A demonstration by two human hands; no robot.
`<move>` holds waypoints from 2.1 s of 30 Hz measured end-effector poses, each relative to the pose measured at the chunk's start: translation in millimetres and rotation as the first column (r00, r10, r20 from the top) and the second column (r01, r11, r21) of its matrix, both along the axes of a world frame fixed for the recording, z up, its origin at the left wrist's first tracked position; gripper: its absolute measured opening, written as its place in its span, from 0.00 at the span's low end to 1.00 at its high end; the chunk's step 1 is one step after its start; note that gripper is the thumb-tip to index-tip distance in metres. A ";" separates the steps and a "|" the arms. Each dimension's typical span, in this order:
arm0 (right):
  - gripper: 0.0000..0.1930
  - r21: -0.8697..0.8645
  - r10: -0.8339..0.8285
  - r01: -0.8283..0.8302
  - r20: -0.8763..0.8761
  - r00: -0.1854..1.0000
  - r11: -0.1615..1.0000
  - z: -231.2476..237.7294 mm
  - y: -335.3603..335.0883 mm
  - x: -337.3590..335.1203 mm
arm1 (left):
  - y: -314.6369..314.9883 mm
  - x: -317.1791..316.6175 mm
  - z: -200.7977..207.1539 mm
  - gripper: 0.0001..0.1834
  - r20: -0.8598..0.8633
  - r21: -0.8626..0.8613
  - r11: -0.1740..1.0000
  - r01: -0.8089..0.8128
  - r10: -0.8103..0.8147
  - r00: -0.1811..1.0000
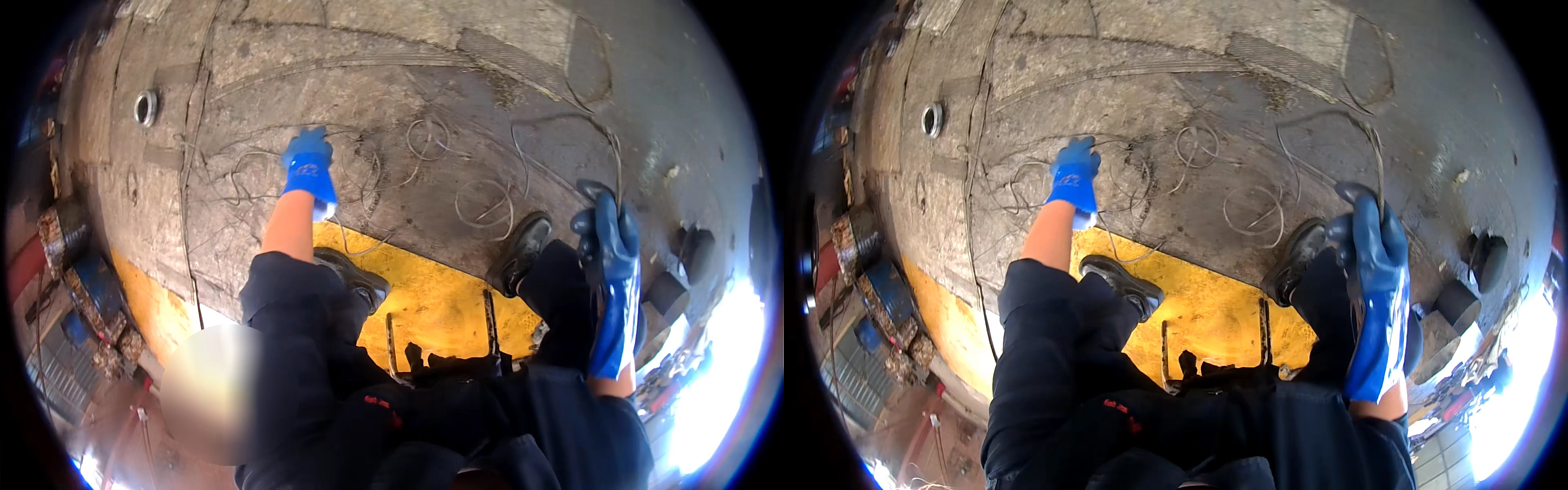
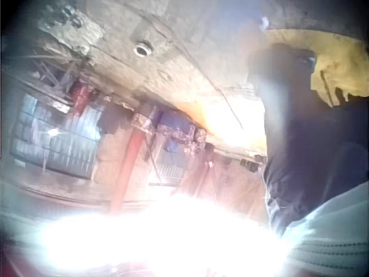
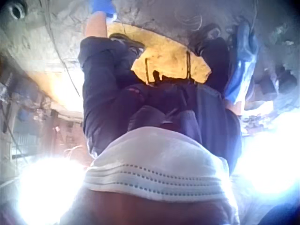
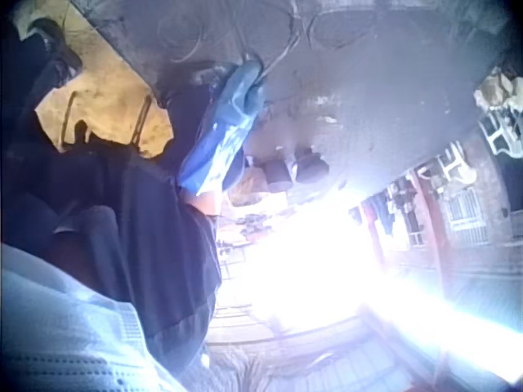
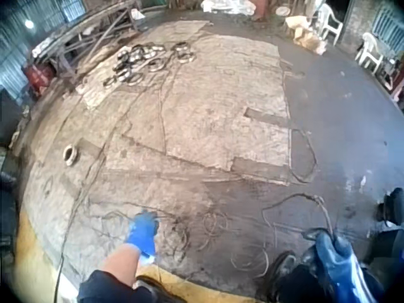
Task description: The person cleans a tangled bundle of metal wire using a fibrous pad while wearing blue protective gloves.
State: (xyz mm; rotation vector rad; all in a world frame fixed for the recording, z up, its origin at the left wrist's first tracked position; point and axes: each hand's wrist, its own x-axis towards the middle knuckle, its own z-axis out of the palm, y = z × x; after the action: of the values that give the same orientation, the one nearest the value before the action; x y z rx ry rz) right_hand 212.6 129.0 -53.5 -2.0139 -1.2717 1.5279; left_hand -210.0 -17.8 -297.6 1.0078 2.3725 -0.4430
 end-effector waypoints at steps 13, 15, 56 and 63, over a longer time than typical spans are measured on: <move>0.22 -0.237 0.136 -0.141 -0.039 0.990 0.961 -9.1 -51.7 -38.8 | -165.4 -126.6 153.3 0.14 0.449 0.515 0.708 -0.483 0.257 0.856; 0.21 -0.210 0.232 -0.243 -0.075 0.970 0.947 26.8 -56.5 -56.4 | -222.1 -147.2 212.8 0.15 0.644 0.535 0.424 -0.731 0.354 0.678; 0.19 0.362 0.841 -0.902 -0.540 0.003 0.236 578.6 -239.7 -710.5 | -598.6 253.6 1071.3 0.19 0.052 0.998 -0.037 0.054 0.944 -0.326; 0.20 0.389 0.706 -0.918 -0.628 -0.327 -0.079 635.5 -441.3 -715.4 | -579.9 412.6 1181.1 0.13 0.122 0.987 -0.004 0.160 0.665 -0.737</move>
State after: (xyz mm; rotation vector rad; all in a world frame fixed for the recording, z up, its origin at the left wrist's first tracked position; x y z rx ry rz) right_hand -502.8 -312.4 581.9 0.3875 -2.3048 2.7389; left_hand 202.6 -597.7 883.4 1.2276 -1.5064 -0.3515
